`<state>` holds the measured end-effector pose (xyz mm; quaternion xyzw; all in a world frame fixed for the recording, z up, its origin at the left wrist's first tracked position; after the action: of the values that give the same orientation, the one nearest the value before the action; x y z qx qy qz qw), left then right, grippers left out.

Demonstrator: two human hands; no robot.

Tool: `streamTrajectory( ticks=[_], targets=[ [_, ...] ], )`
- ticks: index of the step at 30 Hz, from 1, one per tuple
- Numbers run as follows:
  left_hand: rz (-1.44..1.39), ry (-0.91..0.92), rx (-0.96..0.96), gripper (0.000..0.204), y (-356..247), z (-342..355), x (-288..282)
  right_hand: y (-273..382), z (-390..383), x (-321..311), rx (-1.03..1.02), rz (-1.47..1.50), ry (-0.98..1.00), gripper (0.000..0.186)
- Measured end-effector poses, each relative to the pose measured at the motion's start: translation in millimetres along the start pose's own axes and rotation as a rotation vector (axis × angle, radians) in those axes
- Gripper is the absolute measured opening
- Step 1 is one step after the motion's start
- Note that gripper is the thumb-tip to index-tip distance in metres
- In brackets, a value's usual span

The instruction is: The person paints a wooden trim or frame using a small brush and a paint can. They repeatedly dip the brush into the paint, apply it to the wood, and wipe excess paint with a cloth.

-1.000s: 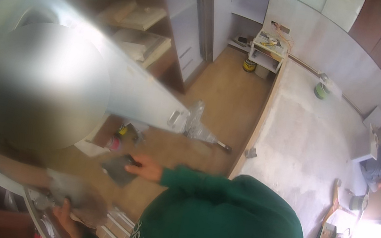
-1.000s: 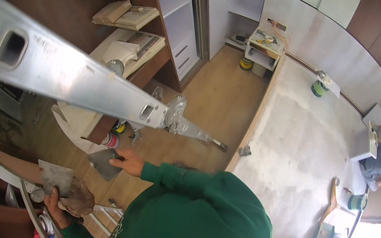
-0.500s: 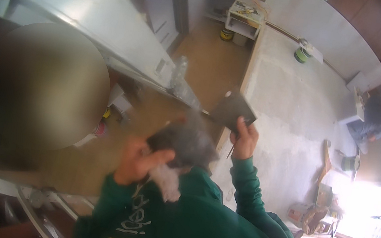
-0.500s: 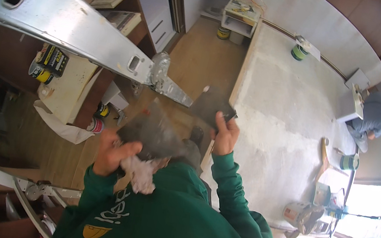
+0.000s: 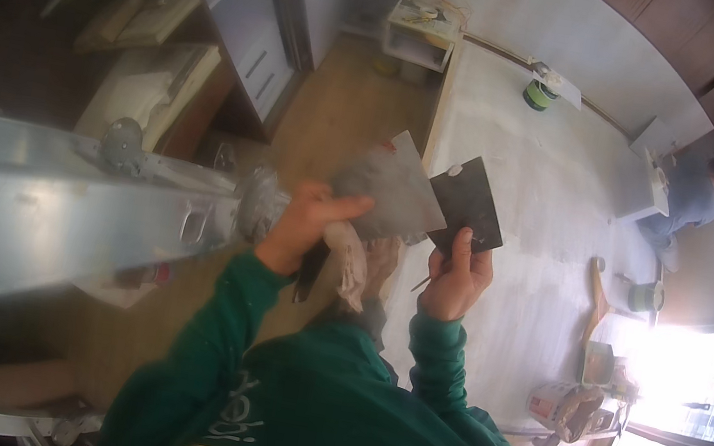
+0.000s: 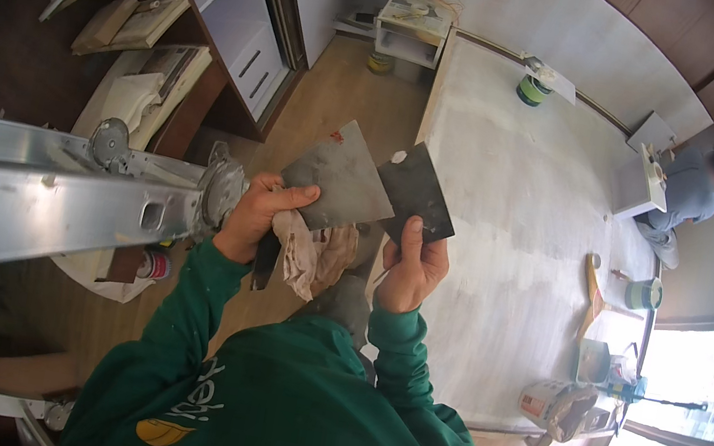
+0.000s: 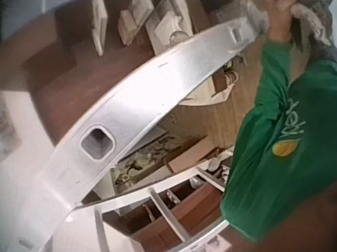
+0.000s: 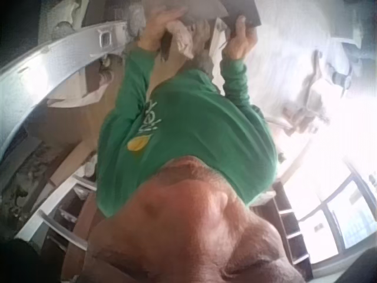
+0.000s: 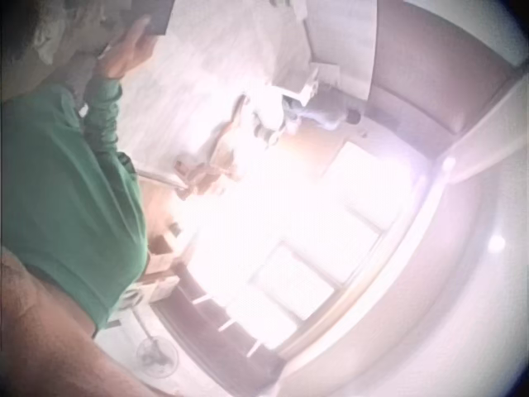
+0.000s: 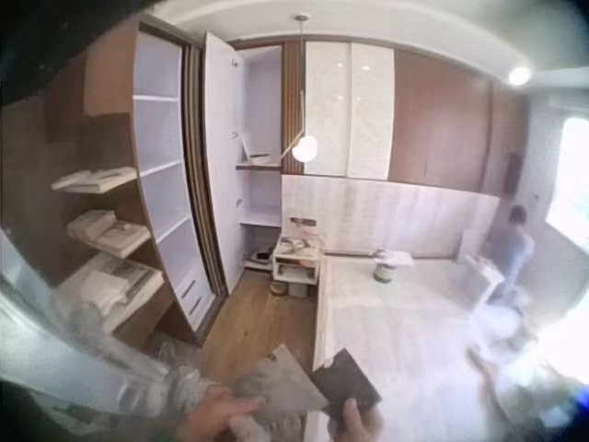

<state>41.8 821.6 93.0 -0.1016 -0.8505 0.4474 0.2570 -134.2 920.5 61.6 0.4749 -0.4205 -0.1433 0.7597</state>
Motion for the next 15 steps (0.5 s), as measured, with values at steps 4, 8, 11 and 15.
streamTrajectory(
  ticks=[4,8,11,15],
  targets=[
    [0.105,-0.079,0.111,0.017,-22.4,67.2,-7.3,-33.7,47.1,22.4,0.076,-0.068,0.047,0.025],
    [0.082,-0.200,0.163,0.014,-40.0,117.5,0.3,-70.6,100.8,22.9,0.044,-0.105,0.178,0.027],
    [-0.044,-0.245,0.159,0.013,-39.7,152.7,4.7,-95.2,133.7,16.7,0.060,-0.270,0.281,0.021],
    [-0.126,-0.330,0.120,0.012,-33.4,166.9,-16.8,-111.6,169.3,27.4,0.115,-0.405,0.522,0.013]
  ],
)
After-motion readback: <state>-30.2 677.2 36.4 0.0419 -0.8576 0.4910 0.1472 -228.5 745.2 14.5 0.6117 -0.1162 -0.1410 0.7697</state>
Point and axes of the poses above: each hand's wrist, its own z-axis towards the middle knuckle, its own x-axis out of the palm, y = z × x, the point moved 1 cm from there along z, towards the middle knuckle, and after that the axes turned 12 degrees about -x, right-handed, at the moved point
